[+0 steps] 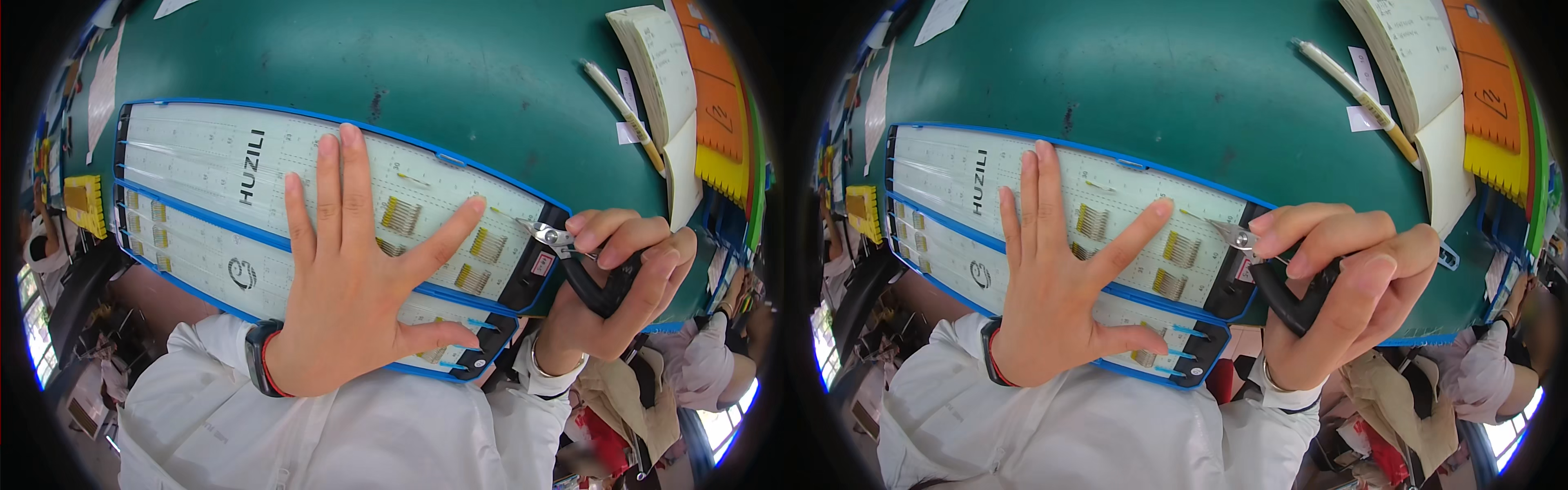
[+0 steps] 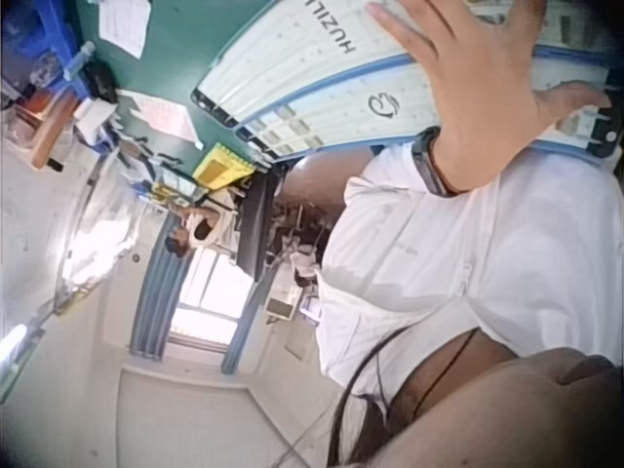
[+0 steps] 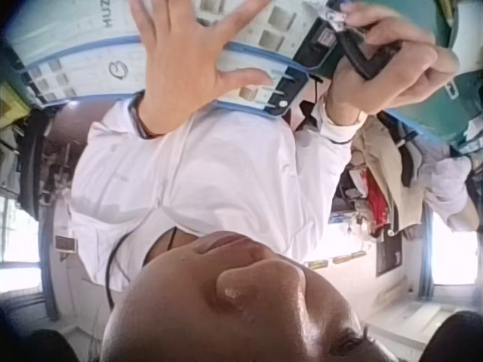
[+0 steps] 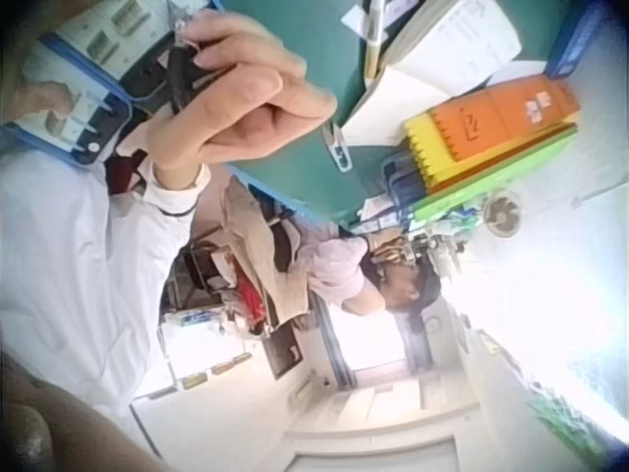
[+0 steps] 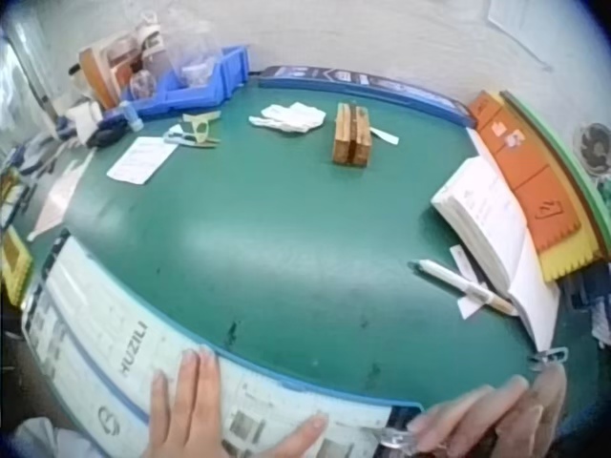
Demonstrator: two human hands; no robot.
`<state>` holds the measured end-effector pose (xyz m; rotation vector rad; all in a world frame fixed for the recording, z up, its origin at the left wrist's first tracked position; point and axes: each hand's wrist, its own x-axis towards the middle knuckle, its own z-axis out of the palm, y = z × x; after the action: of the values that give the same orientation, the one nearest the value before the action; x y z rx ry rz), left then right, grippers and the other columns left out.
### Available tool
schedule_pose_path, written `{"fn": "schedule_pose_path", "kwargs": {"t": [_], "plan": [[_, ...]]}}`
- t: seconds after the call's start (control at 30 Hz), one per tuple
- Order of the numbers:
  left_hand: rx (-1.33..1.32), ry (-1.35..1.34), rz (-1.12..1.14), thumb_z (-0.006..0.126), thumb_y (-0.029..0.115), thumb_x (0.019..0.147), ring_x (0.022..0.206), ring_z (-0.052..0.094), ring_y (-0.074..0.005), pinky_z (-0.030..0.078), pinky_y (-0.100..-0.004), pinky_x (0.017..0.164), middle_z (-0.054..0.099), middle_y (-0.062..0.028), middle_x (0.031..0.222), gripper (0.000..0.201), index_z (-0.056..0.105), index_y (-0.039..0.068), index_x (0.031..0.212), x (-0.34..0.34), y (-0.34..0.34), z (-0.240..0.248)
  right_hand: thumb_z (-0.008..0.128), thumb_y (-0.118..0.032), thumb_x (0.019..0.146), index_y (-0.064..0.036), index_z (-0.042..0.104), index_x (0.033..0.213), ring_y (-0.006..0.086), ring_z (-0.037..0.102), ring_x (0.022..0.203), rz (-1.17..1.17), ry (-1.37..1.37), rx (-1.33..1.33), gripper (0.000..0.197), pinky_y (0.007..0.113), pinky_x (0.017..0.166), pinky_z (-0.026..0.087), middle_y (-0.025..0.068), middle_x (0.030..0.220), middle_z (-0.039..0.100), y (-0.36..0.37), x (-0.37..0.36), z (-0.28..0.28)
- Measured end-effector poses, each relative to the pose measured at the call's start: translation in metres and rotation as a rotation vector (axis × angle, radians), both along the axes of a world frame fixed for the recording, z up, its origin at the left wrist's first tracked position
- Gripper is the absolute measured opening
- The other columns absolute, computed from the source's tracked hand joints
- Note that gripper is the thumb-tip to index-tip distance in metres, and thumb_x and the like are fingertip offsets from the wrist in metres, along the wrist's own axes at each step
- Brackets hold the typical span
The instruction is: Use pliers to cut components on circuit board strips.
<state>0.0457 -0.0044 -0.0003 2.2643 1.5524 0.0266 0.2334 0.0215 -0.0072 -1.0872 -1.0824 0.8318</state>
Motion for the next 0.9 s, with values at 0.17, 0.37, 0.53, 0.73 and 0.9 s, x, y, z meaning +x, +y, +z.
{"fn": "schedule_pose_path", "kwargs": {"t": [0.17,0.37,0.53,0.73,0.9], "plan": [[0.018,-0.007,0.007,0.039,0.088,0.063,0.135,0.01,-0.0563,0.009,-0.0692,0.101,0.006,-0.042,0.145,0.093,0.047,0.033,0.137,0.0,-0.002,-0.001,0.041,-0.029,0.1,-0.0069,0.03,0.088,0.0248,0.059,0.061,0.03,-0.021,0.013,0.028,0.041,0.065,0.054,0.0108,0.067,0.047,-0.001,0.0,-0.001],[0.011,-0.005,-0.001,0.04,0.088,0.063,0.135,0.01,-0.0562,0.008,-0.0689,0.102,0.006,-0.0417,0.145,0.094,0.046,0.032,0.138,0.0,-0.001,-0.001,0.033,-0.023,0.099,-0.0064,0.033,0.087,0.0236,0.056,0.063,0.049,-0.033,0.056,0.02,0.04,0.067,0.051,0.0099,0.069,0.045,0.001,0.0,-0.001],[0.004,0.003,-0.001,0.04,0.088,0.063,0.135,0.01,-0.0564,0.008,-0.0684,0.102,0.006,-0.0417,0.145,0.094,0.046,0.033,0.138,0.001,-0.001,0.001,0.031,-0.02,0.099,-0.0068,0.035,0.088,0.0234,0.056,0.065,0.079,-0.021,0.066,0.018,0.04,0.068,0.05,0.0095,0.071,0.045,0.001,0.001,-0.002],[-0.004,-0.007,0.005,0.042,0.088,0.062,0.135,0.01,-0.0564,0.008,-0.0677,0.103,0.006,-0.0417,0.145,0.094,0.046,0.032,0.138,0.001,0.0,0.003,0.034,-0.025,0.099,-0.0075,0.033,0.089,0.0247,0.057,0.062,0.015,0.093,0.102,0.02,0.041,0.066,0.051,0.0092,0.07,0.045,-0.002,0.004,0.0],[0.002,-0.008,0.005,0.042,0.087,0.062,0.135,0.01,-0.0565,0.008,-0.0676,0.103,0.006,-0.0415,0.145,0.094,0.047,0.032,0.138,0.001,0.0,0.003,0.038,-0.031,0.1,-0.0083,0.031,0.088,0.0259,0.057,0.059,-0.018,0.114,0.089,0.026,0.041,0.062,0.051,0.0095,0.068,0.045,-0.005,0.011,0.001]]}}
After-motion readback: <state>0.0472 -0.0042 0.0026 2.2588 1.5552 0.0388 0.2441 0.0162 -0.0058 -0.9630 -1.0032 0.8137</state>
